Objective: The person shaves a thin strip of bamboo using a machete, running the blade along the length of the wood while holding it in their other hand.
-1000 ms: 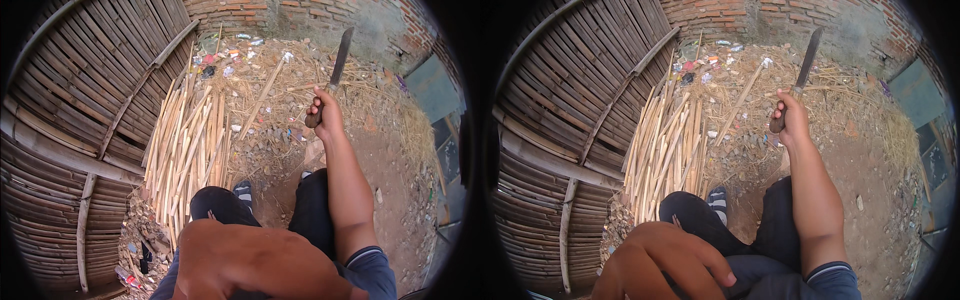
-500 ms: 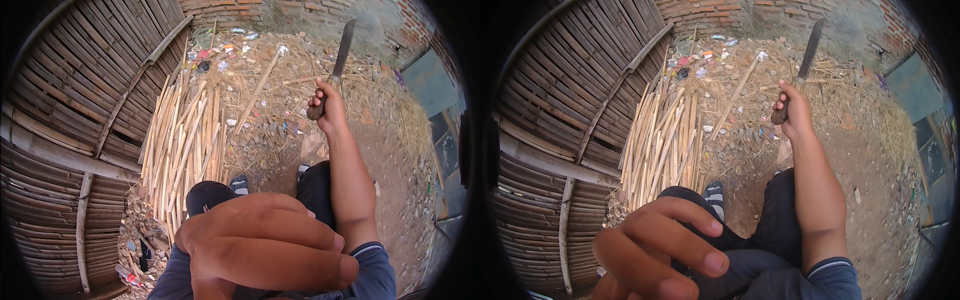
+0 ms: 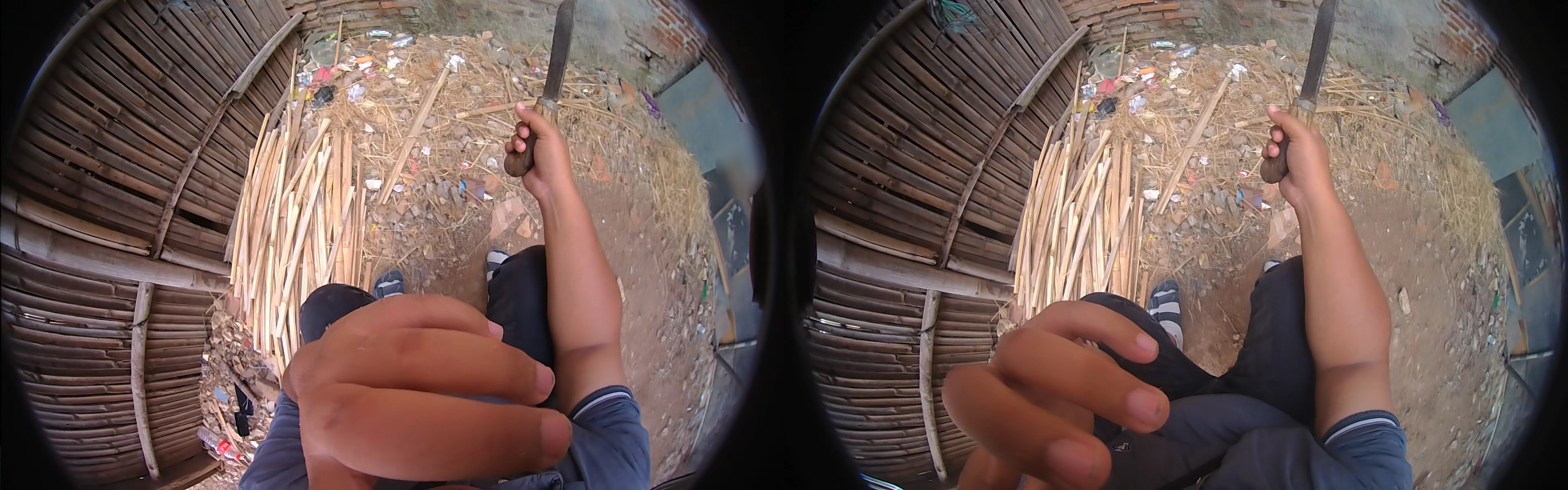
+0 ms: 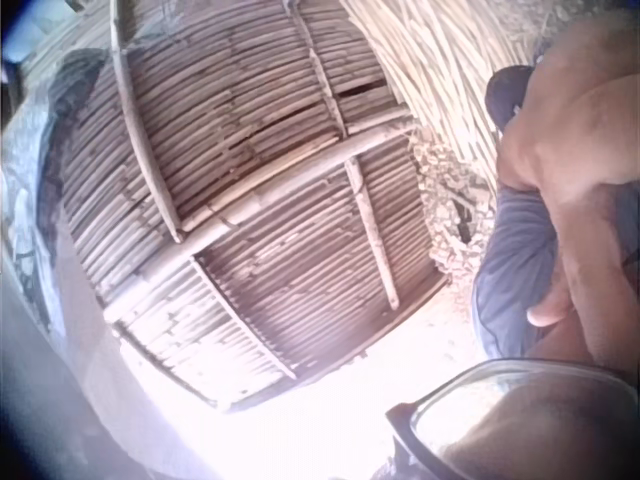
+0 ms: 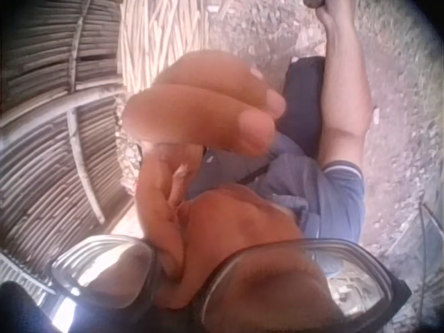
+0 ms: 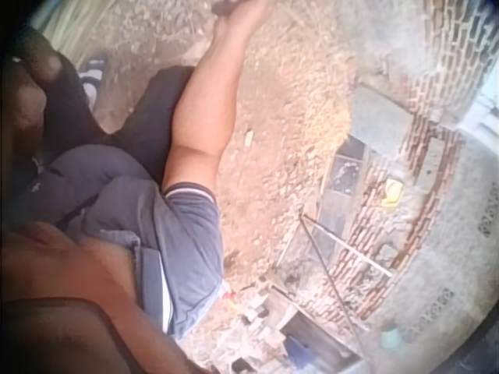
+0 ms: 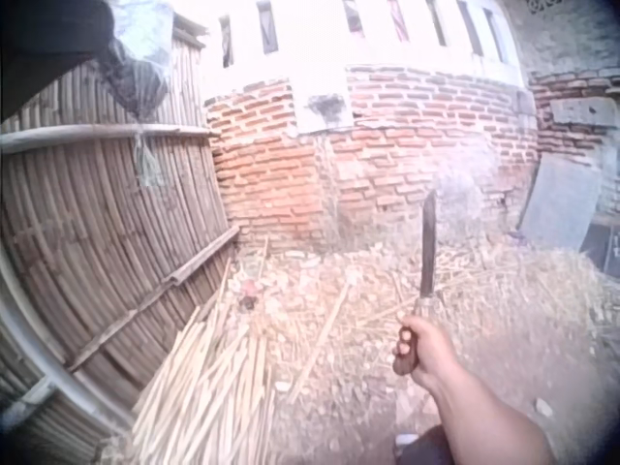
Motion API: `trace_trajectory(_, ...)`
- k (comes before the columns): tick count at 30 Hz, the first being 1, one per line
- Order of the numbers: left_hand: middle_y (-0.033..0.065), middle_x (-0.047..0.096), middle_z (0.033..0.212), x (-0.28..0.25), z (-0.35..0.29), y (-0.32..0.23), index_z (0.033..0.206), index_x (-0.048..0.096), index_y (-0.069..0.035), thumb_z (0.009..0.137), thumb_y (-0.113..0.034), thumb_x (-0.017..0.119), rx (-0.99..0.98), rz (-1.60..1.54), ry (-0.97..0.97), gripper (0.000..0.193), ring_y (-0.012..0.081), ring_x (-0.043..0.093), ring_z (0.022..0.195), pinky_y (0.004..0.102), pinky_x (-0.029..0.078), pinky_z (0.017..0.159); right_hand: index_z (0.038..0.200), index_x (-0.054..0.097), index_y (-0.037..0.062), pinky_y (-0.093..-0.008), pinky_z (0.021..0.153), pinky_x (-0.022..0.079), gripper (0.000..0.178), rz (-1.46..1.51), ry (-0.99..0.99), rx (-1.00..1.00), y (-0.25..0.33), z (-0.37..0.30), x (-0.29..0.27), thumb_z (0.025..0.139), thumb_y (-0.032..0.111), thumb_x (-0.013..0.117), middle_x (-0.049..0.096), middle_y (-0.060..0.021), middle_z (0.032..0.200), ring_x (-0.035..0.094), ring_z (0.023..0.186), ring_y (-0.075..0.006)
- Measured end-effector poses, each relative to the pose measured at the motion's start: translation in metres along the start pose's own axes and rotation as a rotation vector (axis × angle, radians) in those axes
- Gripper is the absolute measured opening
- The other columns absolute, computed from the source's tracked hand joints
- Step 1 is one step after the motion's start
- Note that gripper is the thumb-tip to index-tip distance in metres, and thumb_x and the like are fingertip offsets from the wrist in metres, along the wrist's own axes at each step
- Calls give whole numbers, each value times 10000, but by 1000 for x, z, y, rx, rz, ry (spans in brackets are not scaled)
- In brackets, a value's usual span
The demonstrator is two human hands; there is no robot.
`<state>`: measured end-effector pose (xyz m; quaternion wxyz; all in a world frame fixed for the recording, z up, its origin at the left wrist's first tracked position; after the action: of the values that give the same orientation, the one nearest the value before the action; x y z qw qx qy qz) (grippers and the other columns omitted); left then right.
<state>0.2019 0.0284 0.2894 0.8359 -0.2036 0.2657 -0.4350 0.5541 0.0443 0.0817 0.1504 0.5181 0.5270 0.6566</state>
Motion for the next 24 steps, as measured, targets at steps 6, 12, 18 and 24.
trace_trajectory(6, 14, 495, 1157, 4, -7, -3, 1166, 635, -214, 1063, -240, 555, -24, -5, -71, 133, 253, 677, 922, 507, 557, 832, 860, 556, 111, -286, 574, 449, 228, -19, 14, -18, 5, -1, -4, 944, 185, 754, 532, 20, 693, 491, 560, -105)
trace_trajectory(12, 27, 504, 1168, 5, -8, -3, 1170, 629, -211, 1062, -280, 557, 32, 1, -130, 147, 244, 679, 900, 522, 544, 853, 902, 572, 107, -259, 545, 426, 206, -11, 11, -15, 7, 0, -6, 938, 177, 763, 530, 24, 705, 489, 561, -100)
trace_trajectory(18, 95, 536, 1215, 5, -10, 10, 1215, 593, -197, 1066, -317, 558, -112, -189, -84, 195, 207, 683, 828, 565, 504, 941, 925, 572, 99, -261, 540, 423, 202, -32, 6, -18, 11, -3, -12, 939, 170, 761, 527, 23, 711, 490, 562, -101)
trace_trajectory(24, 305, 556, 1272, 4, -10, 15, 1333, 503, -165, 1066, -349, 575, -225, -578, -45, 332, 143, 675, 716, 616, 402, 1082, 927, 572, 91, -262, 551, 420, 201, -28, 30, -36, 16, -3, -12, 937, 164, 759, 527, 21, 709, 493, 569, -101)
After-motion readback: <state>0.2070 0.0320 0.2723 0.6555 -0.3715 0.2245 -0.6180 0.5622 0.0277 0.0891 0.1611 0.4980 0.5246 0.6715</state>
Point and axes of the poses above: each hand's wrist, its own z-axis towards the middle knuckle, its own x-axis out of the palm, y = z × x, the point moved 9 cm from there along z, towards the middle knuckle
